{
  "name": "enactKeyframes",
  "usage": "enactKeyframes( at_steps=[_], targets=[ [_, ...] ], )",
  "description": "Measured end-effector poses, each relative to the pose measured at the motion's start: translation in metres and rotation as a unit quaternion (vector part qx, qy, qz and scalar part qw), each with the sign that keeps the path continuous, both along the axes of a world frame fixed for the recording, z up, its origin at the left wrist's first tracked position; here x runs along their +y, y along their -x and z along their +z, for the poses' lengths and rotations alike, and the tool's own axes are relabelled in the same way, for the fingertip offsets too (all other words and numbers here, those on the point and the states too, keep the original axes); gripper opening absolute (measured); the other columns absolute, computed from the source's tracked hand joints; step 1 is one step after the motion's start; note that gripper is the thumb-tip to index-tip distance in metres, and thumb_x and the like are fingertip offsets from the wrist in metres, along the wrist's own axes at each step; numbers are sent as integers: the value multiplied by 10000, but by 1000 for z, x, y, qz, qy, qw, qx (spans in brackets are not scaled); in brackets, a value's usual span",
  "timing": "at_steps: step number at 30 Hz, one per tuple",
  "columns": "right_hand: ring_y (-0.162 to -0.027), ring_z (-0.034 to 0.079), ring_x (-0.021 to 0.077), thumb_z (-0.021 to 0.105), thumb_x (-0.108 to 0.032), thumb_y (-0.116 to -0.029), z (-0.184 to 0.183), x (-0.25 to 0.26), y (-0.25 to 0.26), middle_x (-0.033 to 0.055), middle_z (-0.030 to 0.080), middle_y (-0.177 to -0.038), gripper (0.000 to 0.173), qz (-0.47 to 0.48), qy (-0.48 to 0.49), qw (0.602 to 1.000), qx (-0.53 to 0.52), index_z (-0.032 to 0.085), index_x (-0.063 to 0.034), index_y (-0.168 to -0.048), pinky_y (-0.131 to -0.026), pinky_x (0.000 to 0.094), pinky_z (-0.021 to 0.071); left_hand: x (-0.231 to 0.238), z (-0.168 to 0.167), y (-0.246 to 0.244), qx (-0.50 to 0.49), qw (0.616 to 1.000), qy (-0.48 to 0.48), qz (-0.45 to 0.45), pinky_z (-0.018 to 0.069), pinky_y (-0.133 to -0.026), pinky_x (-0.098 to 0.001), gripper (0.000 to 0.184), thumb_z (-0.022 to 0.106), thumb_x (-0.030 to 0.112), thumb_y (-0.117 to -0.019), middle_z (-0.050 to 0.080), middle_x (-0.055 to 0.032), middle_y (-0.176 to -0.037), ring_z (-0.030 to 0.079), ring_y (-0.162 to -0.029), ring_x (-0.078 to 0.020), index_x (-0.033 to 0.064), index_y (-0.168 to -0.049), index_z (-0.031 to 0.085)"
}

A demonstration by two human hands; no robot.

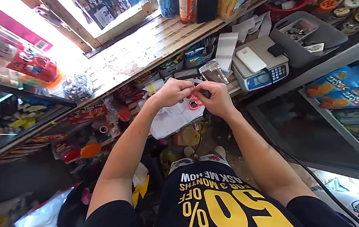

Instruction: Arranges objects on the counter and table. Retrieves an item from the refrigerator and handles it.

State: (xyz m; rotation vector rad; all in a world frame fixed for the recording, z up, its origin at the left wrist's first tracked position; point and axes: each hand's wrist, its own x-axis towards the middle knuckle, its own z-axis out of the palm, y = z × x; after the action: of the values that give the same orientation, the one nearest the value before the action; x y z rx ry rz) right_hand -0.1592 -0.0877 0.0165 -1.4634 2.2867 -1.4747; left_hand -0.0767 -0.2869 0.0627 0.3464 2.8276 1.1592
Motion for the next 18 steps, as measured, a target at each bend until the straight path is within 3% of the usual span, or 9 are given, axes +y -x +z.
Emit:
enactKeyframes(
  at_steps=[2,4,6,9,11,13,15,17,18],
  targets=[
    [-827,689,135,658,-141,-962,1,-5,-1,70,735,-924,138,-9,51,999,4,760,-50,-976,-761,360,565,4,-4,-3,-28,983,-175,37,439,-613,-199,309,453,118,-1064,601,43,-712,528,-633,-9,57,-836,654],
    [-810,680,115,666,-124,-959,4,-10,-5,72,730,-909,126,-22,87,996,15,754,-34,-955,-739,312,558,9,-11,-6,-56,939,-331,73,419,-609,-170,306,409,95,-1059,556,81,-695,498,-632,8,99,-826,608],
    [-782,669,113,668,-99,-952,6,-14,-8,83,719,-888,119,-34,116,992,30,752,-16,-939,-708,289,553,9,-18,-8,-53,905,-408,104,433,-623,-163,302,404,111,-1061,560,97,-693,506,-637,13,125,-840,610],
    [-844,695,110,667,-93,-962,3,-17,-2,94,740,-945,124,-79,133,988,28,756,-11,-989,-771,289,575,-14,-18,-15,14,934,-263,241,484,-668,-219,259,415,160,-1085,611,40,-823,551,-703,-21,56,-976,625],
    [-986,706,128,644,-139,-990,-5,-15,9,94,744,-1094,217,-119,97,988,6,734,-30,-1155,-883,317,576,-46,-18,-27,30,923,-53,380,554,-825,-412,349,406,228,-1102,720,-100,-1014,682,-902,-182,5,-1120,674],
    [-1266,618,166,620,-236,-1013,-11,-7,17,87,640,-1396,488,-139,20,990,-25,548,-91,-1473,-1080,374,496,-68,-27,-39,4,878,66,473,501,-925,-584,407,374,277,-1114,704,-198,-1087,679,-1050,-343,-7,-1154,663],
    [-1383,517,197,624,-253,-1002,-14,6,13,104,512,-1531,660,-156,-3,986,-52,360,-121,-1593,-1148,393,432,-72,-48,-49,-64,865,110,485,456,-1018,-635,489,358,326,-1118,575,-318,-1277,568,-1230,-466,-87,-1251,583],
    [-1326,545,206,624,-266,-1006,-12,24,-5,111,493,-1526,680,-163,-3,983,-86,325,-151,-1606,-1074,398,484,-61,-84,-56,-129,857,115,485,413,-1058,-687,687,463,472,-1068,376,-394,-1497,422,-1368,-560,-129,-1400,467],
    [-1193,621,172,630,-281,-1002,-13,32,-16,92,533,-1479,639,-170,1,980,-107,379,-171,-1580,-944,369,559,-54,-103,-57,-145,855,117,483,411,-1039,-717,809,565,558,-997,327,-395,-1532,397,-1374,-585,-112,-1433,445]
  ],
)
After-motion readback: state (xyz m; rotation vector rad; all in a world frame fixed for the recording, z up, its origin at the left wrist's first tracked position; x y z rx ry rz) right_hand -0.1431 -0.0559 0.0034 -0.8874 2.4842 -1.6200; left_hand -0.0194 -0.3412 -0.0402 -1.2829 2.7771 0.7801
